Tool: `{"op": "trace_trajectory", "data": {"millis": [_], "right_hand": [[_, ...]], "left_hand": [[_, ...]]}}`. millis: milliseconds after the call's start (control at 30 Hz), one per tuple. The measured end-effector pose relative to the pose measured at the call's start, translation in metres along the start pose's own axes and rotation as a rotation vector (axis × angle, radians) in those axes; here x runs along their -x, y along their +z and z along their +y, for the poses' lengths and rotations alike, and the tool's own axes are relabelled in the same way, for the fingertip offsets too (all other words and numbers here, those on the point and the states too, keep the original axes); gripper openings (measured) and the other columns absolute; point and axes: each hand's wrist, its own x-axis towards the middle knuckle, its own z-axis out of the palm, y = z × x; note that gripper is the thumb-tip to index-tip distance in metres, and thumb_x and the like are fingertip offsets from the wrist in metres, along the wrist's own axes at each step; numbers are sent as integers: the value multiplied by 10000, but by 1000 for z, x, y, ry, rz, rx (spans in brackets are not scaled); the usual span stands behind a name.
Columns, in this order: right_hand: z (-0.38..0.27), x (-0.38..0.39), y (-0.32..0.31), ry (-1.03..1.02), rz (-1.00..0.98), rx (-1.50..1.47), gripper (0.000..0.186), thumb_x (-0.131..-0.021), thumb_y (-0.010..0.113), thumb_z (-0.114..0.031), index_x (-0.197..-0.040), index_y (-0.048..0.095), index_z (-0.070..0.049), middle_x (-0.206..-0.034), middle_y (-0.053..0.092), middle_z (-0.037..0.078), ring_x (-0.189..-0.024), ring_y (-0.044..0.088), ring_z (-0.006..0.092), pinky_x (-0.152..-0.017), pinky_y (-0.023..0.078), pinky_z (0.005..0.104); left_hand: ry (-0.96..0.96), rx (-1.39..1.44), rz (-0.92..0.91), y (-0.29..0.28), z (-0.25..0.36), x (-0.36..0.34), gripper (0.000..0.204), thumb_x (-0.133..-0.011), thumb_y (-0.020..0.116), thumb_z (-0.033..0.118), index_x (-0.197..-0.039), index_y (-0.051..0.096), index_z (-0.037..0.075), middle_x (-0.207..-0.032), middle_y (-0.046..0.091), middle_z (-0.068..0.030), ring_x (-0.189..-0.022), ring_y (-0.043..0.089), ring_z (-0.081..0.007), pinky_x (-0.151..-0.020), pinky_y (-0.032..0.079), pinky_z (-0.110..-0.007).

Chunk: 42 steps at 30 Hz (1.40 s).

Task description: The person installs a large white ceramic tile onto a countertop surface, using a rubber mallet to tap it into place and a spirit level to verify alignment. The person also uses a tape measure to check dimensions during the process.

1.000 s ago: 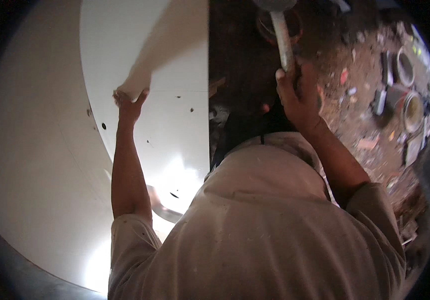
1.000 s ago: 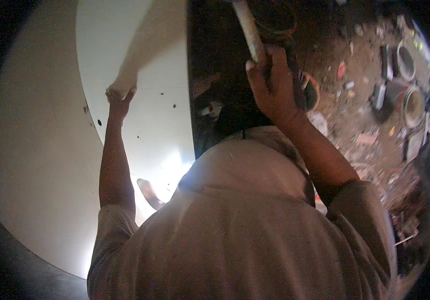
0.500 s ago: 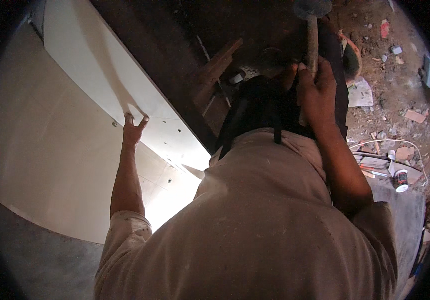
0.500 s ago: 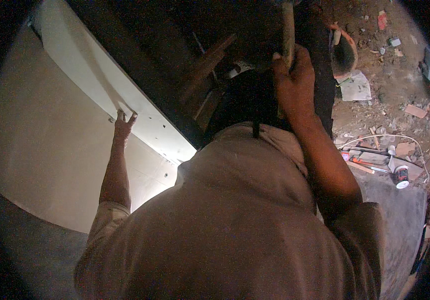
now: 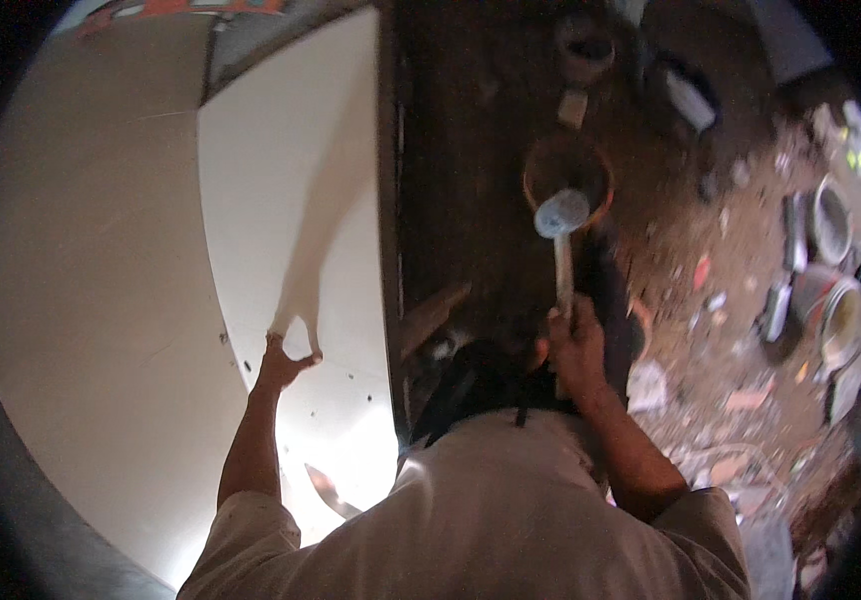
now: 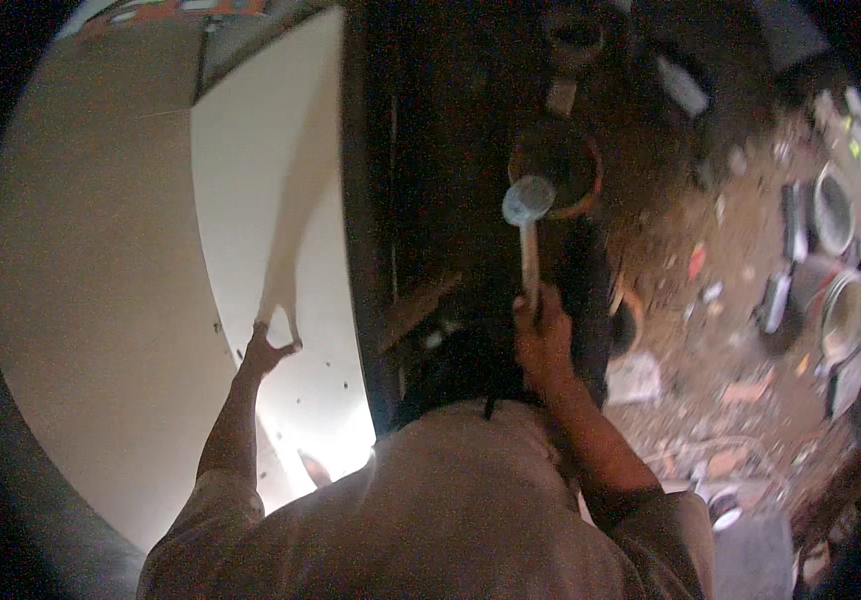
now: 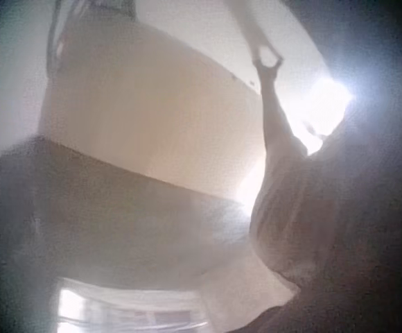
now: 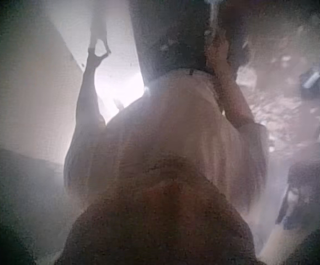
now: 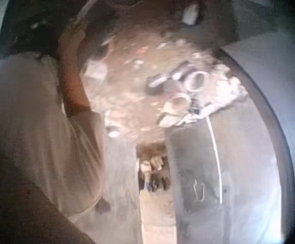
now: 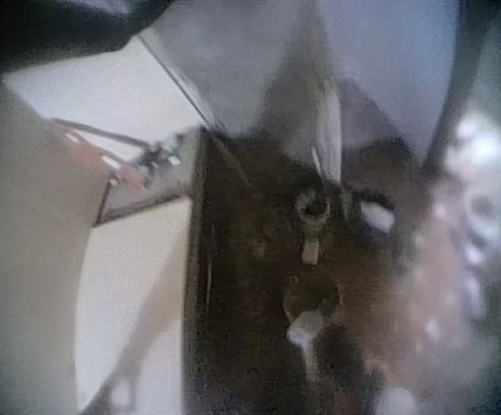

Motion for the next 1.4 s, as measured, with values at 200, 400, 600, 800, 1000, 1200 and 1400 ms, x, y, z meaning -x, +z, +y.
{"op": "trace_trajectory", "data": {"millis": [200,400,600,800,1000,1200,1400], "right_hand": [[-131,-33,63,1,-236,-439,258,-1098,552,-307,-1237,527,-91,-699,543,30,-516,537,149,-469,460,361],[-207,-65,125,-45,-178,-552,292,-1076,524,-314,-1268,526,-93,-714,552,28,-513,529,154,-439,444,356],[-221,-63,166,-44,-178,-656,297,-1061,522,-284,-1278,512,-81,-770,547,31,-562,536,156,-470,459,361],[-229,-51,181,-139,-141,-466,283,-1075,492,-267,-1274,518,-68,-759,541,47,-523,525,163,-449,452,357],[-186,-102,211,-895,-102,333,425,-1067,505,-188,-1443,446,1,-923,622,210,-694,608,320,-610,510,442],[-219,-9,341,-784,-237,161,456,-1035,546,-113,-1464,427,-13,-1125,670,347,-1045,652,566,-892,554,591],[-192,-49,403,-548,-472,94,369,-1096,537,-219,-1434,410,-143,-737,550,44,-476,550,162,-400,472,354]], "left_hand": [[-124,197,-15,-14,27,10,1622,-498,989,663,-1603,112,-137,-1682,172,-336,-1585,226,-385,-1299,271,-417],[-97,118,22,10,23,-21,1694,-479,953,747,-1559,60,-205,-1648,207,-368,-1546,275,-458,-1291,285,-422],[-64,-92,-46,11,13,-28,1589,-481,895,825,-1471,302,-268,-1583,304,-438,-1558,249,-475,-1289,263,-497],[-105,-136,-22,26,-2,-32,1559,-497,912,793,-1464,322,-277,-1576,275,-476,-1540,235,-542,-1285,260,-525],[-99,-217,17,19,23,-48,1482,-537,796,910,-1463,441,-191,-1565,458,-325,-1548,310,-448,-1304,173,-541],[-137,-191,3,22,1,-28,1369,-538,862,826,-1439,516,-145,-1581,367,-368,-1544,275,-478,-1269,245,-573],[-143,20,-51,2,28,-15,1361,-528,973,671,-1492,457,-139,-1640,131,-447,-1553,145,-568,-1235,346,-554]]}}
